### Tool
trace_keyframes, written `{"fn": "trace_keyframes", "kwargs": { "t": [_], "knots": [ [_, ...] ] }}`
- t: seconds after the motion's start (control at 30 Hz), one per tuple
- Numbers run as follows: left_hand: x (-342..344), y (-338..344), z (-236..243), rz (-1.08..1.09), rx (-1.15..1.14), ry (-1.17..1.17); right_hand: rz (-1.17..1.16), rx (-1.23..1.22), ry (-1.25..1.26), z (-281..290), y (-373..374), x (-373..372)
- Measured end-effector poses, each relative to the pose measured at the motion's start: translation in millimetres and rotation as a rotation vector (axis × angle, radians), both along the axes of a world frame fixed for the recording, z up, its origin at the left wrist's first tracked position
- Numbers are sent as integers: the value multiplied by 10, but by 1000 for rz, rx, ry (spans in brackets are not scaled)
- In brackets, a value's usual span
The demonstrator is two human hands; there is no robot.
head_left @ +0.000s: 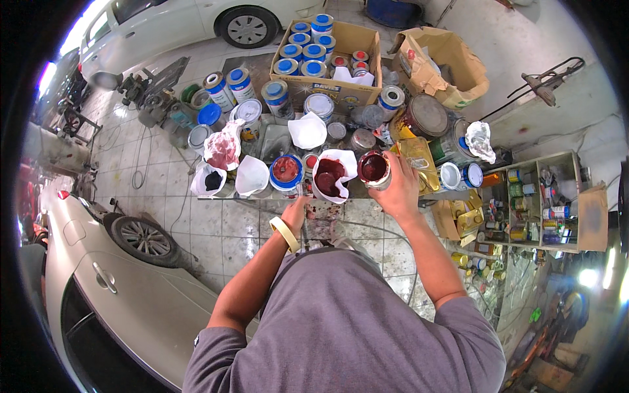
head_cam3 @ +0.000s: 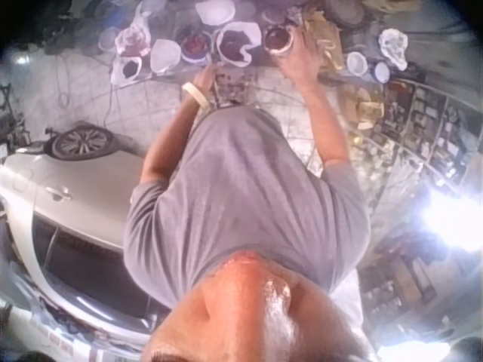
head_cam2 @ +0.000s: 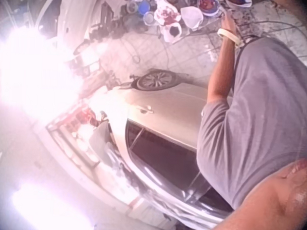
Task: The person pours red paint into a spray gun, walks to a car part covered with newspaper, and applies red paint to the surface. The person briefly touches their face during the task.
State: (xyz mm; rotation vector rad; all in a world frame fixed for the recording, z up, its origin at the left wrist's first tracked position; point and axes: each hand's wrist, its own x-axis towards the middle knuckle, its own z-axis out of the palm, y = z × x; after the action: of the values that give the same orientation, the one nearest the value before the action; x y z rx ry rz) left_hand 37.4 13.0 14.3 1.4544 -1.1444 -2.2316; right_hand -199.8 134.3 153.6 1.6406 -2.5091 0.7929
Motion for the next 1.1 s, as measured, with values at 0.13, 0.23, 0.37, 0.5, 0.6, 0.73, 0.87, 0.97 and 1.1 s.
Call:
{"fn": "trace_keyframes", "kwargs": {
  "t": [0.13, 0.23, 0.37, 0.5, 0.6, 0.73, 0.87, 0.97, 1.1],
  "knots": [
    [12, 1, -64, 2, 8, -1, -2, 7, -13, -28, 1, -3],
    [20, 19, -6, 41, 6, -43, -31, -26, -147, -169, -3, -24],
    [31, 55, 197, 75, -12, -60, -61, -126, -343, -655, 19, -80],
    [118, 72, 362, 128, 47, -87, -132, -117, -402, -1266, 2, -23],
    [209, 64, 369, 154, 45, -132, -169, -71, -405, -1783, -69, -50],
    [361, 68, 441, 178, 52, -124, -260, -62, -386, -2128, -229, -32],
    [369, 94, 542, 246, 17, -121, -303, -43, -494, -2458, -302, -123],
    [410, 93, 517, 260, 44, -117, -301, -48, -561, -2466, -325, -103],
    [408, 109, 443, 266, 90, -72, -236, -9, -518, -2306, -256, -96]
  ]
}}
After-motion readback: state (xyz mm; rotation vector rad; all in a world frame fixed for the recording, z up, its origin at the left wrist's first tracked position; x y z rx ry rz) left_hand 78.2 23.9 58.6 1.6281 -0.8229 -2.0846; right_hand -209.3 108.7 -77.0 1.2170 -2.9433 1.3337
